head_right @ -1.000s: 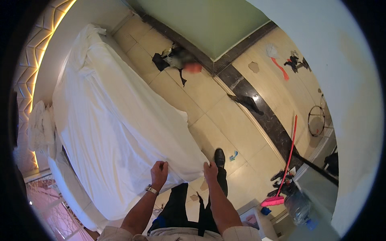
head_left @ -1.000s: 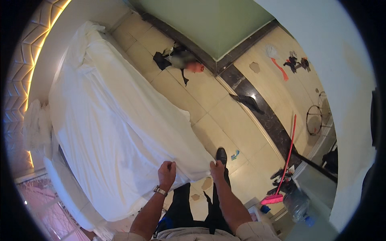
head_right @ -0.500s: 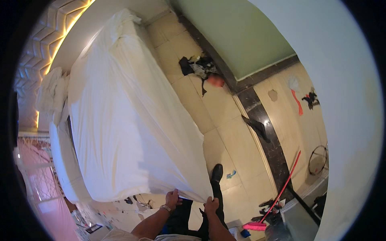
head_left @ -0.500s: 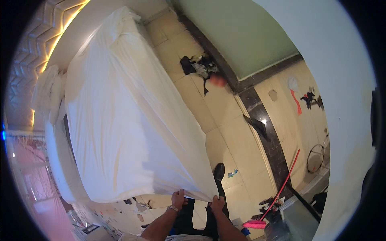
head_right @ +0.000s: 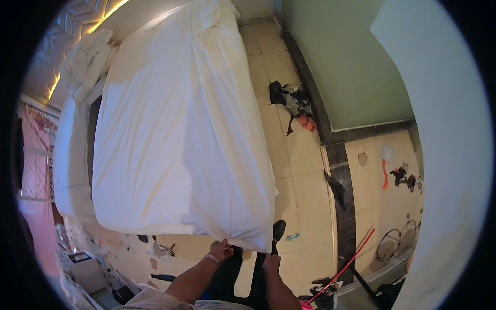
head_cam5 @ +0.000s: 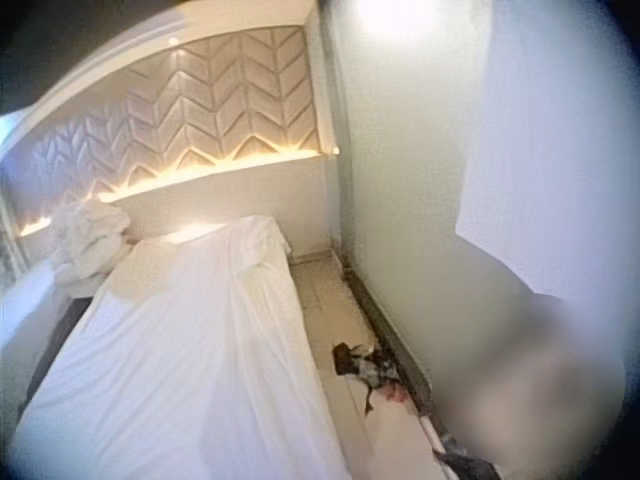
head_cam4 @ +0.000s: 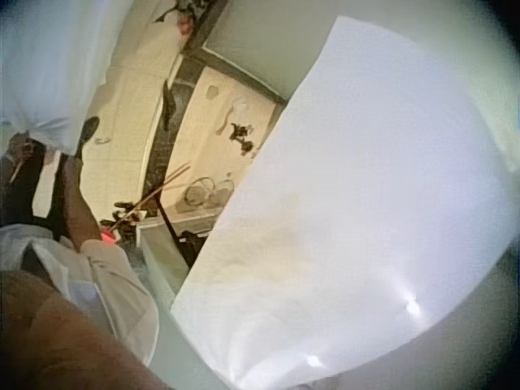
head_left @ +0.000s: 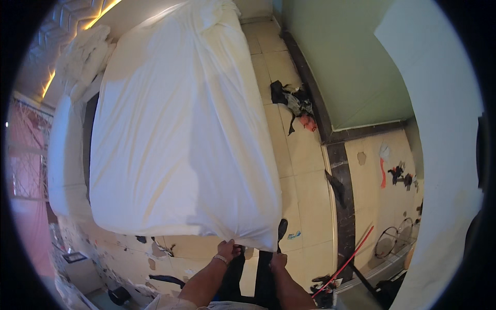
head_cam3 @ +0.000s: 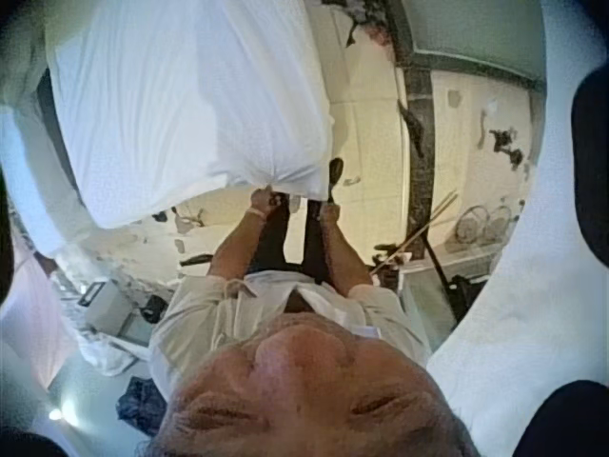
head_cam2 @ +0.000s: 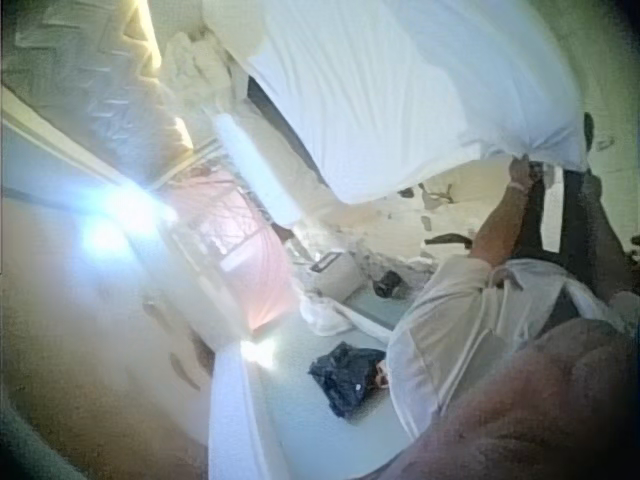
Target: The person spreads a white fitted sheet over a mattress, tucking the edges under. They then place a white duvet on top and arrange two white pillows at the head of the bed.
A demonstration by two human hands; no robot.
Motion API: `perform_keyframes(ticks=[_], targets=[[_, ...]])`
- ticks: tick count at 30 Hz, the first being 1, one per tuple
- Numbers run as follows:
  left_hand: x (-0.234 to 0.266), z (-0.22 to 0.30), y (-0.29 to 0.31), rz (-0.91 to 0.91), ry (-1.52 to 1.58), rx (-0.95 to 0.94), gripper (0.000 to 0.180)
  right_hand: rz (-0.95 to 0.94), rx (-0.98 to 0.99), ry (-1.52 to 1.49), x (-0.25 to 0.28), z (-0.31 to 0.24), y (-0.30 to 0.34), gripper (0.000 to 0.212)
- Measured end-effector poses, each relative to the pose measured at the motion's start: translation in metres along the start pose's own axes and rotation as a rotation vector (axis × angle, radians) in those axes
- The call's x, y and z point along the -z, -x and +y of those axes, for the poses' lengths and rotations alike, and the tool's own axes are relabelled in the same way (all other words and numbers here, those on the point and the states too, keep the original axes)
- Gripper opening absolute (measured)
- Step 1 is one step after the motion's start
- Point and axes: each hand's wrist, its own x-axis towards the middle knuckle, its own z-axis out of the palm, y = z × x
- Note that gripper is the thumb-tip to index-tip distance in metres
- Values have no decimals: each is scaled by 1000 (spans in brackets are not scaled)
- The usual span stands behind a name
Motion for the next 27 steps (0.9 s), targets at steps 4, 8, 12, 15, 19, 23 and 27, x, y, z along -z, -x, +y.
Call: perform_keyframes(ticks=[4,8,12,15,19,23,27], targets=[[-11,1,10,-114,-72,41,38,162,419,3,-10,-75,39,46],[-1,17,25,-115,-65,-49,32,58,875,111,-28,-182,103,39],[9,57,44,-128,128,-135,48,-11,1212,349,-52,-236,111,50],[38,60,3,-165,229,-96,53,-101,1195,530,-66,-245,112,44],[13,55,7,-106,-33,-276,45,-262,926,705,-32,-236,58,31],[-30,59,36,356,118,-270,46,-705,789,844,-1,-226,-5,25],[-73,49,44,894,-611,-894,55,-694,803,714,58,-282,-27,35]])
